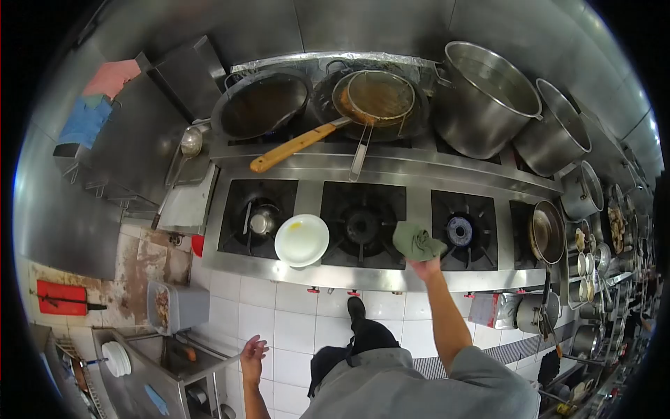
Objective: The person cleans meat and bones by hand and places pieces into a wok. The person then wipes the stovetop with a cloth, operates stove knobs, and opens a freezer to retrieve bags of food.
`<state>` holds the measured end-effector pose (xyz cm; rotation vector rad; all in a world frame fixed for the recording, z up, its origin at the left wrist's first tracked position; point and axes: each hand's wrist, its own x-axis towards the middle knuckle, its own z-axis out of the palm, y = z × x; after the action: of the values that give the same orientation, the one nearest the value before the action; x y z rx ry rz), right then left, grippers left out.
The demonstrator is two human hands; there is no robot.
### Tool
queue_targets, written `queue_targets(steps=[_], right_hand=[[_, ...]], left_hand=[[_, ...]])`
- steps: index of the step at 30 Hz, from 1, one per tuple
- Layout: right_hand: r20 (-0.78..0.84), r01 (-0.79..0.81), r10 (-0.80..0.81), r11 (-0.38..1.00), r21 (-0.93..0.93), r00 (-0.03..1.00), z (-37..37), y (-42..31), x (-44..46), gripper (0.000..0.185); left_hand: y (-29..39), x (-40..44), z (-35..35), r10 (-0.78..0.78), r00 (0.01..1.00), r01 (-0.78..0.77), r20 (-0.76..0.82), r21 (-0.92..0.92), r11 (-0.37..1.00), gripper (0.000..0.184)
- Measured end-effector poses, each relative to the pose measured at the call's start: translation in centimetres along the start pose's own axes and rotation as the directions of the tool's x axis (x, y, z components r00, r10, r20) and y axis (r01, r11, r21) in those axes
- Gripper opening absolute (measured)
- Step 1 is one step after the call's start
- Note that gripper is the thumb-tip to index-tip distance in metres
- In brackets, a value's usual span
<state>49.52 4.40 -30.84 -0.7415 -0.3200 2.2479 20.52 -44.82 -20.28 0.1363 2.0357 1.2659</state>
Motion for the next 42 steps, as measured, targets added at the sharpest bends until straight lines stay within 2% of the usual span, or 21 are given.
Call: queue_targets(steps=[4, 10, 12, 14, 15, 18, 19, 20, 21, 23, 24, 26, 27, 29, 30, 32, 33, 35, 39, 41, 42], right_hand=[[0.254, -0.078, -0.035, 0.904, 0.421, 0.966, 10.9, 2.4, 1.1, 0.049], [0.393, -0.113, -0.036, 0.930, 0.349, 0.919, 20.5, 3.8, 6.7, 0.045], [0.381, -0.079, -0.061, 0.937, 0.340, 0.923, 23.9, 3.2, 7.0, 0.043], [0.340, -0.187, 0.049, 0.903, 0.386, 0.939, 25.8, 2.0, 8.8, 0.038], [0.239, -0.166, 0.087, 0.928, 0.334, 0.967, 27.0, 1.2, 9.1, 0.028], [0.263, -0.215, 0.163, 0.959, 0.185, 0.951, 27.8, -0.9, 10.6, 0.023], [0.099, -0.111, 0.104, 0.991, 0.071, 0.990, 30.0, -1.4, 9.4, 0.021], [0.088, -0.109, 0.102, 0.991, 0.074, 0.991, 31.0, -1.9, 9.0, 0.021], [0.049, -0.046, 0.048, 0.998, -0.053, 0.998, 31.5, -2.6, 8.6, 0.021], [-0.030, 0.085, -0.100, 0.939, -0.332, 0.995, 31.8, -3.6, 7.8, 0.019], [-0.036, 0.093, -0.111, 0.939, -0.331, 0.993, 32.5, -4.2, 6.9, 0.019], [-0.080, 0.148, -0.274, 0.716, -0.683, 0.958, 33.8, -5.0, 4.6, 0.018], [-0.088, 0.146, -0.280, 0.716, -0.682, 0.956, 34.6, -5.1, 3.5, 0.018], [-0.158, 0.173, -0.482, 0.573, -0.801, 0.862, 35.5, -5.5, 2.1, 0.023], [-0.164, 0.175, -0.489, 0.574, -0.800, 0.857, 34.6, -6.1, 2.1, 0.023], [0.097, 0.116, -0.701, -0.021, -0.993, 0.706, 33.5, -7.0, 1.7, 0.031], [0.095, 0.116, -0.707, -0.018, -0.993, 0.701, 33.9, -7.1, 1.2, 0.031], [0.044, -0.101, -0.765, -0.141, -0.985, 0.642, 34.8, -7.3, -0.1, 0.037], [0.103, -0.125, -0.803, -0.215, -0.968, 0.587, 33.9, -7.3, 0.5, 0.034], [0.093, -0.156, -0.805, -0.224, -0.962, 0.586, 33.5, -6.4, 0.7, 0.035], [0.087, -0.161, -0.802, -0.222, -0.962, 0.590, 33.1, -5.8, 0.9, 0.035]], left_hand=[[6.4, 2.9, 0.9, 0.043, 0.999, -0.044, -0.021, -0.050, 0.998, 0.041], [17.2, 11.9, 2.8, 0.230, 0.965, -0.217, 0.127, -0.111, 0.970, 0.040], [22.2, 15.6, 4.3, 0.229, 0.957, -0.188, 0.177, -0.221, 0.957, 0.043], [26.2, 20.1, 5.5, 0.258, 0.906, -0.122, 0.335, -0.376, 0.918, 0.046], [28.7, 21.7, 6.6, 0.251, 0.882, -0.076, 0.399, -0.406, 0.911, 0.049], [35.2, 25.5, 10.2, 0.193, 0.782, 0.072, 0.592, -0.394, 0.916, 0.057], [36.9, 26.4, 11.5, 0.172, 0.744, 0.095, 0.646, -0.357, 0.929, 0.058], [38.1, 26.9, 12.6, 0.145, 0.702, 0.121, 0.697, -0.317, 0.941, 0.060], [39.1, 27.2, 13.5, 0.136, 0.697, 0.130, 0.704, -0.310, 0.942, 0.060], [41.0, 27.5, 15.3, 0.042, 0.498, 0.199, 0.866, -0.161, 0.967, 0.061], [41.4, 27.6, 16.1, 0.040, 0.488, 0.199, 0.872, -0.155, 0.968, 0.061], [41.6, 27.7, 17.3, 0.011, 0.361, 0.256, 0.933, -0.110, 0.960, 0.056], [41.6, 27.8, 17.6, 0.006, 0.353, 0.259, 0.936, -0.103, 0.960, 0.056], [41.8, 28.1, 18.4, -0.043, 0.343, 0.319, 0.938, -0.073, 0.945, 0.044], [41.9, 28.0, 18.9, -0.047, 0.334, 0.317, 0.941, -0.066, 0.946, 0.044], [41.8, 27.6, 19.5, -0.058, 0.301, 0.401, 0.952, -0.071, 0.913, 0.027], [41.8, 27.3, 19.6, -0.059, 0.295, 0.397, 0.954, -0.066, 0.916, 0.027], [41.8, 26.6, 19.4, -0.033, 0.338, 0.304, 0.941, -0.076, 0.950, 0.024], [41.8, 26.5, 19.7, -0.028, 0.349, 0.291, 0.937, -0.080, 0.953, 0.024], [41.3, 26.2, 19.7, -0.018, 0.380, 0.176, 0.925, -0.054, 0.983, 0.023], [41.1, 25.8, 19.5, -0.025, 0.381, 0.183, 0.924, -0.049, 0.982, 0.023]])
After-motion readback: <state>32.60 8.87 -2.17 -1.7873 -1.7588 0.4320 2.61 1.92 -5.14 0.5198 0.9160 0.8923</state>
